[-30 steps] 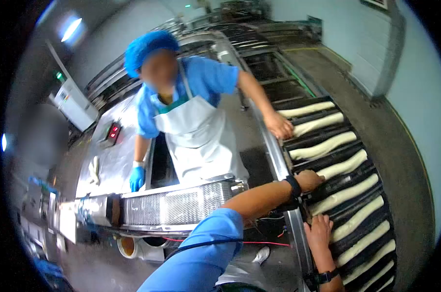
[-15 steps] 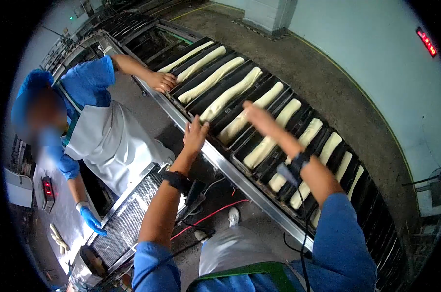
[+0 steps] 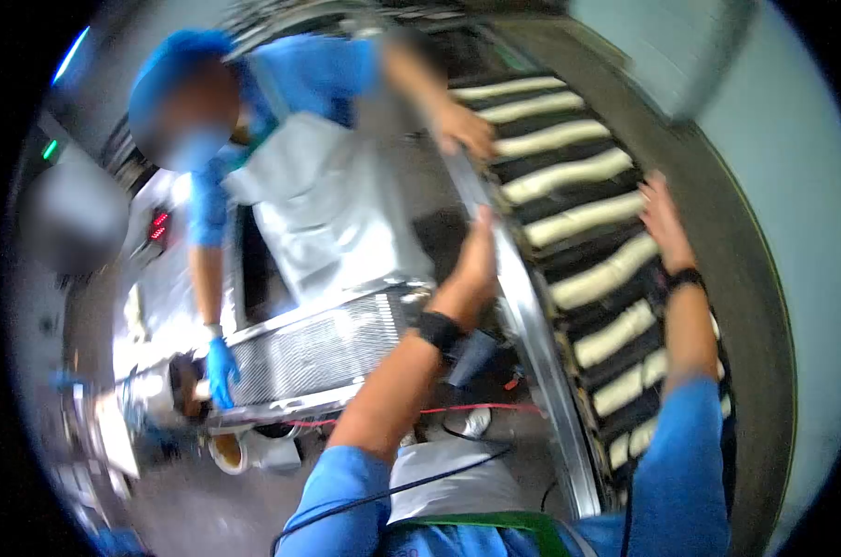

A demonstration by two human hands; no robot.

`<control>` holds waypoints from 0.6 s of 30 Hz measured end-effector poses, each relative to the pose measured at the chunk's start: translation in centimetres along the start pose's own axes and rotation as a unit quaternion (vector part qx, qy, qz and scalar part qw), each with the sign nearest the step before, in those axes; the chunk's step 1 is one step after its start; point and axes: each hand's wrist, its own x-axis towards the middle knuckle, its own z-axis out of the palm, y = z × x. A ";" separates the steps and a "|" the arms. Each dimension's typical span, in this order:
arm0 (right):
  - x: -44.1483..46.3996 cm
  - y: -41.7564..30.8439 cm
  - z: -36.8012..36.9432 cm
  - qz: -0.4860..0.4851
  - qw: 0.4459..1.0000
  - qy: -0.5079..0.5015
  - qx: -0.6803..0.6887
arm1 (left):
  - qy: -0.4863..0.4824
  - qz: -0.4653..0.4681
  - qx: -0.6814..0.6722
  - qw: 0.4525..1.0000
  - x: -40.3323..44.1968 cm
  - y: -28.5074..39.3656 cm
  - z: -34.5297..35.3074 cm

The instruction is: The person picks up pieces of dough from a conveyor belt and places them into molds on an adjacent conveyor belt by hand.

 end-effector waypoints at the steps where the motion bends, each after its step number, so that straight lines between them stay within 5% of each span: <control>1: 0.0 0.1 -0.6 0.005 1.000 -0.018 0.000 | -0.008 0.012 -0.031 0.999 0.1 -1.0 -0.5; 3: -3.1 -0.5 -0.7 0.025 0.999 0.005 -0.028 | -0.003 -0.055 -0.020 0.998 -4.1 0.6 0.2; 5: -5.4 0.5 -2.0 0.079 0.995 -0.023 -0.060 | 0.014 0.059 0.012 0.998 -6.4 -1.1 -0.9; 8: -10.1 1.2 -0.5 0.133 0.987 -0.066 -0.056 | 0.005 0.018 0.030 0.999 -11.1 -0.8 -2.3; 16: -23.4 -0.3 9.1 0.113 0.963 -0.218 -0.109 | -0.003 0.012 0.171 0.985 -25.9 0.2 -14.7; 18: -25.7 0.8 12.2 0.118 0.952 -0.249 -0.136 | 0.079 -0.068 0.158 0.982 -32.1 3.8 -16.2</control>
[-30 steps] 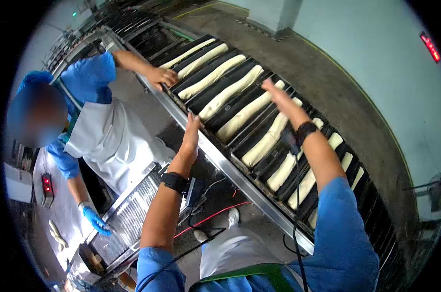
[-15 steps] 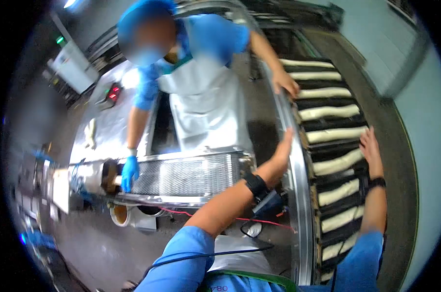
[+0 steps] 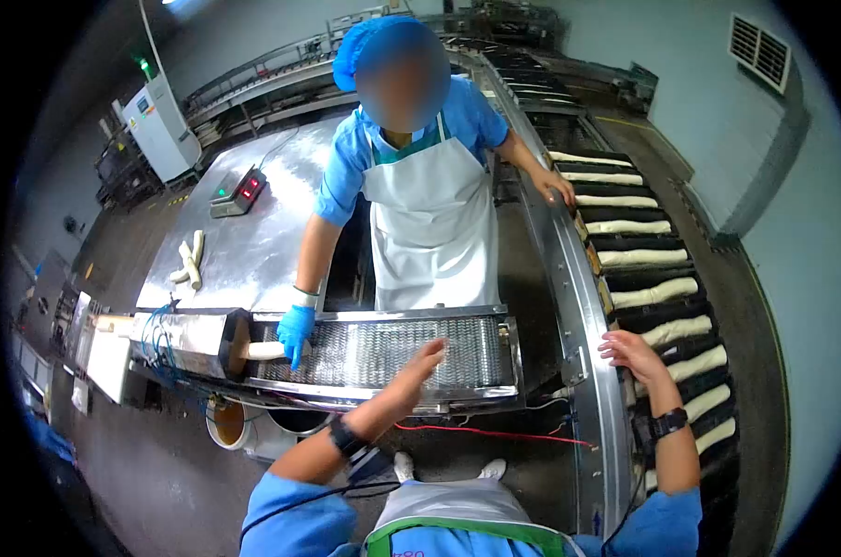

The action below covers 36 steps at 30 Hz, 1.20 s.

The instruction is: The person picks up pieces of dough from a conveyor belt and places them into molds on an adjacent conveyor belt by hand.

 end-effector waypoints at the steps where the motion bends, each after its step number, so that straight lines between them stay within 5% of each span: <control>1: 0.0 0.3 2.4 0.009 1.000 -0.018 -0.012 | 0.007 0.056 -0.024 0.998 -0.5 -2.7 -3.7; 5: 0.8 0.6 13.6 0.045 0.991 -0.101 -0.078 | 0.107 0.073 -0.080 0.988 -8.9 -4.7 -13.0; 10: 1.0 -0.5 27.5 -0.065 0.939 -0.245 -0.231 | 0.218 0.113 -0.132 0.960 -16.0 -9.2 -23.2; 12: 1.6 0.0 31.9 -0.175 0.895 -0.244 -0.330 | 0.231 0.106 -0.154 0.955 -17.3 -11.6 -27.0; 17: 0.4 0.5 39.4 -0.167 0.888 -0.202 -0.378 | 0.208 0.105 -0.163 0.959 -17.6 -12.3 -31.2; 25: -1.9 1.1 40.2 -0.133 0.899 -0.140 -0.394 | 0.127 0.107 -0.137 0.977 -15.9 -11.7 -33.4; 36: -1.5 4.2 39.5 -0.077 0.908 -0.115 -0.395 | 0.133 0.060 -0.117 0.982 -14.4 -11.0 -30.6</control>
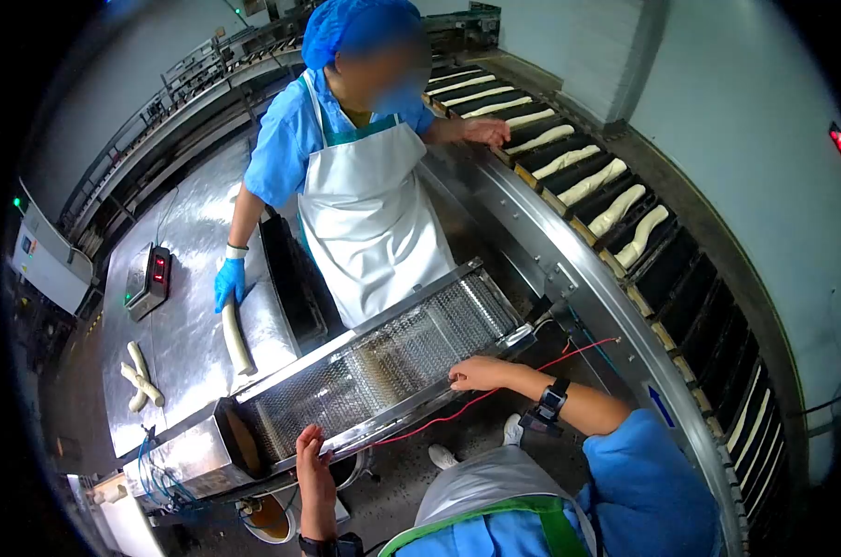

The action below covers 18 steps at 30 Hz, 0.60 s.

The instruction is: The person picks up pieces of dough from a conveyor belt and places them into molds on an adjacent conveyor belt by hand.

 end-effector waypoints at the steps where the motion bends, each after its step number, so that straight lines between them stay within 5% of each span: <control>1: -0.1 0.2 0.1 0.000 1.000 0.001 0.004 | 0.002 0.000 0.000 1.000 0.0 0.0 0.3; 13: -4.0 4.6 -2.6 0.018 0.996 0.052 0.075 | -0.015 -0.013 0.018 1.000 0.4 -1.7 5.8; 15: -5.9 5.5 -4.3 0.023 0.992 0.087 0.083 | -0.029 -0.024 0.018 0.999 0.4 -2.0 7.1; 18: -9.0 5.9 -8.0 0.000 0.950 0.270 0.158 | -0.052 -0.025 0.011 0.998 -0.5 -1.8 9.7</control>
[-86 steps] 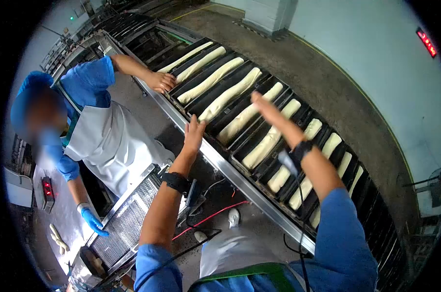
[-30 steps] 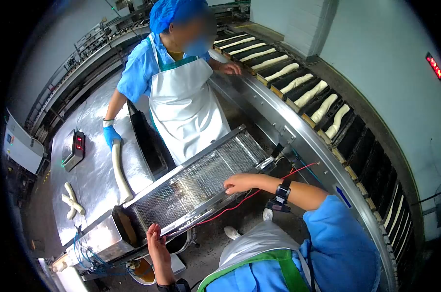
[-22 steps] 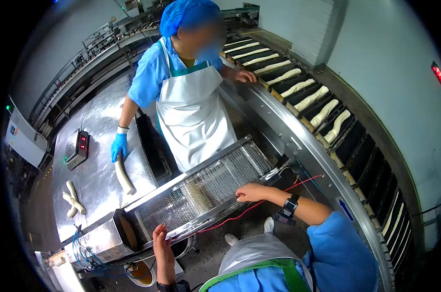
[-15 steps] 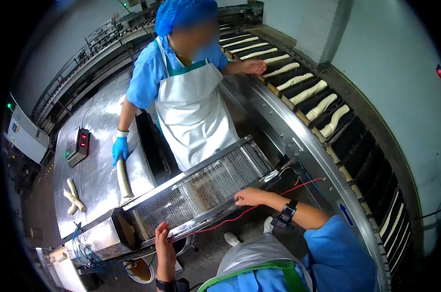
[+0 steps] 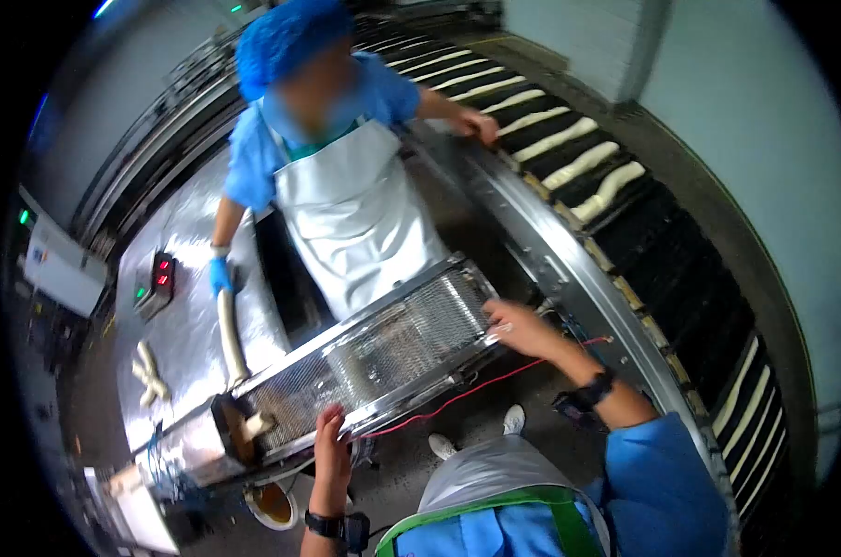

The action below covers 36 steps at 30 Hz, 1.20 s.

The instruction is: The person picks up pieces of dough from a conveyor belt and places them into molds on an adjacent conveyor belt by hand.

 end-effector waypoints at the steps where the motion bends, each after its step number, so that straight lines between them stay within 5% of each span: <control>1: -0.2 -2.7 -2.8 0.002 0.996 0.067 0.059 | -0.004 0.002 0.013 1.000 -0.2 0.1 0.8; 2: 0.1 -2.5 -4.5 0.028 0.993 0.110 0.030 | -0.005 0.002 0.035 0.999 -1.0 0.4 1.5; 7: 3.6 -9.2 -13.5 -0.155 0.949 0.275 -0.002 | 0.022 0.009 0.049 0.999 -1.7 -0.5 1.8; 15: 2.7 2.5 -4.1 0.024 0.995 -0.080 -0.047 | 0.100 0.013 0.057 0.993 -0.6 -4.3 -1.5; 19: -1.1 5.0 -1.5 0.077 0.990 -0.119 0.014 | 0.099 -0.032 0.031 0.994 0.1 -6.0 -3.2; 23: -3.4 3.2 -1.7 0.125 0.987 -0.098 -0.013 | 0.103 0.075 0.114 0.985 -0.2 -5.7 -3.2; 25: -5.1 4.7 -1.0 0.140 0.986 -0.087 -0.018 | 0.145 0.125 0.341 0.920 1.5 -7.8 -6.5; 28: -2.6 6.9 1.0 0.136 0.985 -0.107 -0.026 | 0.262 0.234 0.557 0.753 6.2 -4.3 -10.8; 29: -3.6 6.5 0.6 0.138 0.985 -0.096 -0.037 | 0.231 0.256 0.658 0.670 8.2 -3.4 -13.4; 30: -3.8 4.4 1.2 0.125 0.987 -0.098 -0.021 | 0.219 0.148 0.707 0.656 10.3 -2.6 -16.7; 31: -4.2 2.9 1.5 0.131 0.984 -0.117 -0.038 | 0.179 0.292 0.743 0.575 10.9 -3.0 -20.4; 32: -4.3 3.1 1.8 0.153 0.977 -0.131 -0.071 | 0.063 0.150 0.859 0.485 12.0 -1.8 -22.9; 34: -3.4 2.5 1.3 0.117 0.981 -0.118 -0.105 | 0.048 0.104 0.805 0.582 11.8 -0.4 -26.6; 35: -3.4 3.4 1.0 0.099 0.986 -0.092 -0.092 | 0.094 0.163 0.818 0.544 11.8 -1.6 -29.4; 36: -3.0 4.0 0.4 0.087 0.986 -0.091 -0.107 | 0.091 0.103 0.825 0.548 12.3 -1.9 -30.9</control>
